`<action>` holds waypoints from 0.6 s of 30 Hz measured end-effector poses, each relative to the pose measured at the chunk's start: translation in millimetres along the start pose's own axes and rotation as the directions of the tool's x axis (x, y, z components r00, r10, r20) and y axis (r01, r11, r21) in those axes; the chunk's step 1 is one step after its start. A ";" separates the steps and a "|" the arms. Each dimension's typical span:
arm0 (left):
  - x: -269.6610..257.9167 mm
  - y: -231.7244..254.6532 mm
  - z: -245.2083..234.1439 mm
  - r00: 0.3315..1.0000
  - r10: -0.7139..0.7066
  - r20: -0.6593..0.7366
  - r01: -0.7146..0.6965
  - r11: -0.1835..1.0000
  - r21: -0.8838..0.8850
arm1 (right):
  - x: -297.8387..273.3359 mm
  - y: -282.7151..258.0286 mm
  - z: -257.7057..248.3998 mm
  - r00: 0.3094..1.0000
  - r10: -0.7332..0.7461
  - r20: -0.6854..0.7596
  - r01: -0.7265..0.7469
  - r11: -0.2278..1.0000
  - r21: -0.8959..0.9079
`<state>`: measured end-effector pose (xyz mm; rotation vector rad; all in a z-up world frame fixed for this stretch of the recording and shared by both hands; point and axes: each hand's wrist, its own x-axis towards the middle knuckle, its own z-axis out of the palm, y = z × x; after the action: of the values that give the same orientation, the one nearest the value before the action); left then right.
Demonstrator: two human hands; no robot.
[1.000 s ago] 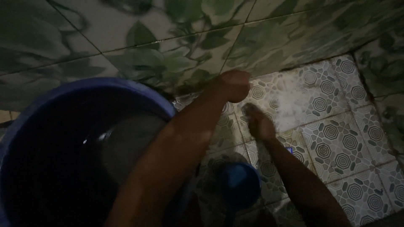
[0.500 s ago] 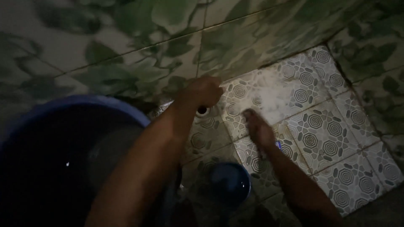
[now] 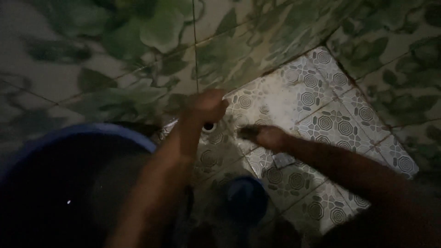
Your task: Scrubbing bathroom floor and wall tiles using a cleaning pad and detergent to remove grime.
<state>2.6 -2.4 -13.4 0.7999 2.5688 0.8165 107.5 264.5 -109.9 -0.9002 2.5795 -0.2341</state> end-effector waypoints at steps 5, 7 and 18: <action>-4.5 39.6 -33.7 1.000 0.024 0.016 -0.023 0.999 -0.034 | -43.7 -12.3 -70.4 0.975 0.218 -0.029 -0.218 0.976 0.026; -1.6 52.2 -41.9 0.997 -0.033 0.069 0.024 0.992 0.120 | -50.5 -16.6 -42.5 0.957 0.117 -0.266 -0.097 0.991 0.090; 19.9 44.9 107.2 0.974 -0.176 0.143 0.168 0.983 0.068 | -27.6 50.6 112.4 0.917 0.120 -0.379 0.024 0.935 0.353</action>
<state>54.4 85.5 -72.7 0.6177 2.4948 0.6110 146.1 318.2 -217.5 -0.7083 2.7799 -0.9192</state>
